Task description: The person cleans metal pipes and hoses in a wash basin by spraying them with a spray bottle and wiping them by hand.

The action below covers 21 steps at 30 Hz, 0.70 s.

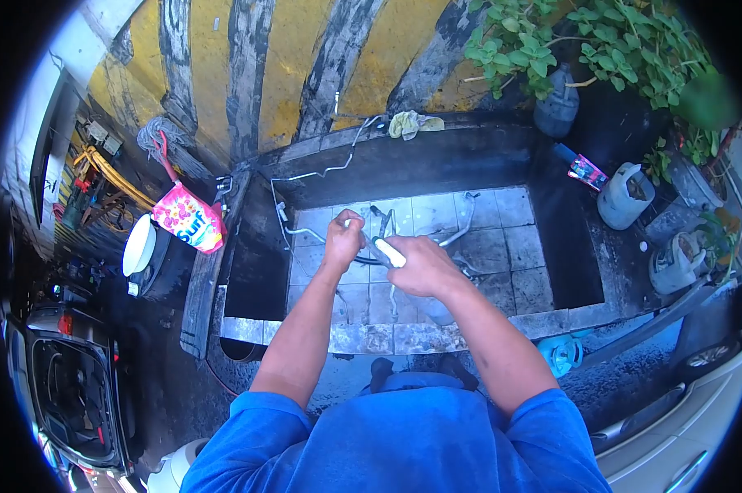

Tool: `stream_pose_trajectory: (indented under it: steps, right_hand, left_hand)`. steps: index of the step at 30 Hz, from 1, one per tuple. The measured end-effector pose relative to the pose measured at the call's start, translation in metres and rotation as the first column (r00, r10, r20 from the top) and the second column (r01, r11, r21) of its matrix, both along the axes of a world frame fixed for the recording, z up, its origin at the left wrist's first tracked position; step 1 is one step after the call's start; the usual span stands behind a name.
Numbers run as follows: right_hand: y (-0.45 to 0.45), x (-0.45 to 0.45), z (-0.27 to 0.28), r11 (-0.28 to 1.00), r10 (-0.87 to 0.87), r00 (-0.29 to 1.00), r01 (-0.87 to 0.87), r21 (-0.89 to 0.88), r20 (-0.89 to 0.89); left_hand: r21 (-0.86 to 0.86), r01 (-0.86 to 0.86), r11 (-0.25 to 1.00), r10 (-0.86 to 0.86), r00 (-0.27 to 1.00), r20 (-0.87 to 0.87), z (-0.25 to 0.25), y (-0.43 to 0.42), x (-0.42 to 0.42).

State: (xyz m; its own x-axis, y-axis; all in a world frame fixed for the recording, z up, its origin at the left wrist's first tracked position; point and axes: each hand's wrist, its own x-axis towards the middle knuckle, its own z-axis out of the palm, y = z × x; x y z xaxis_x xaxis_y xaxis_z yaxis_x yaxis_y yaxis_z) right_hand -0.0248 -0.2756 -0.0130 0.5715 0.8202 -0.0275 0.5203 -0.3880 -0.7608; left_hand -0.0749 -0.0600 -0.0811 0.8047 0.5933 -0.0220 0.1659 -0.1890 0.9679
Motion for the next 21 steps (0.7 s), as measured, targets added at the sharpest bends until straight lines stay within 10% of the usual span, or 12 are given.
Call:
stream_pose_trajectory:
  steps: [8,21]
  right_hand:
    - [0.011,-0.006,0.009,0.998,0.062,0.996,-0.060,0.034,-0.060]
    - [0.013,0.008,-0.003,0.982,0.114,0.993,-0.117,0.146,0.025]
  left_hand:
    - [-0.275,0.174,0.946,-0.119,0.971,0.206,-0.003,0.030,-0.021]
    - [-0.232,0.226,0.946,-0.192,0.968,0.162,-0.001,0.022,-0.011]
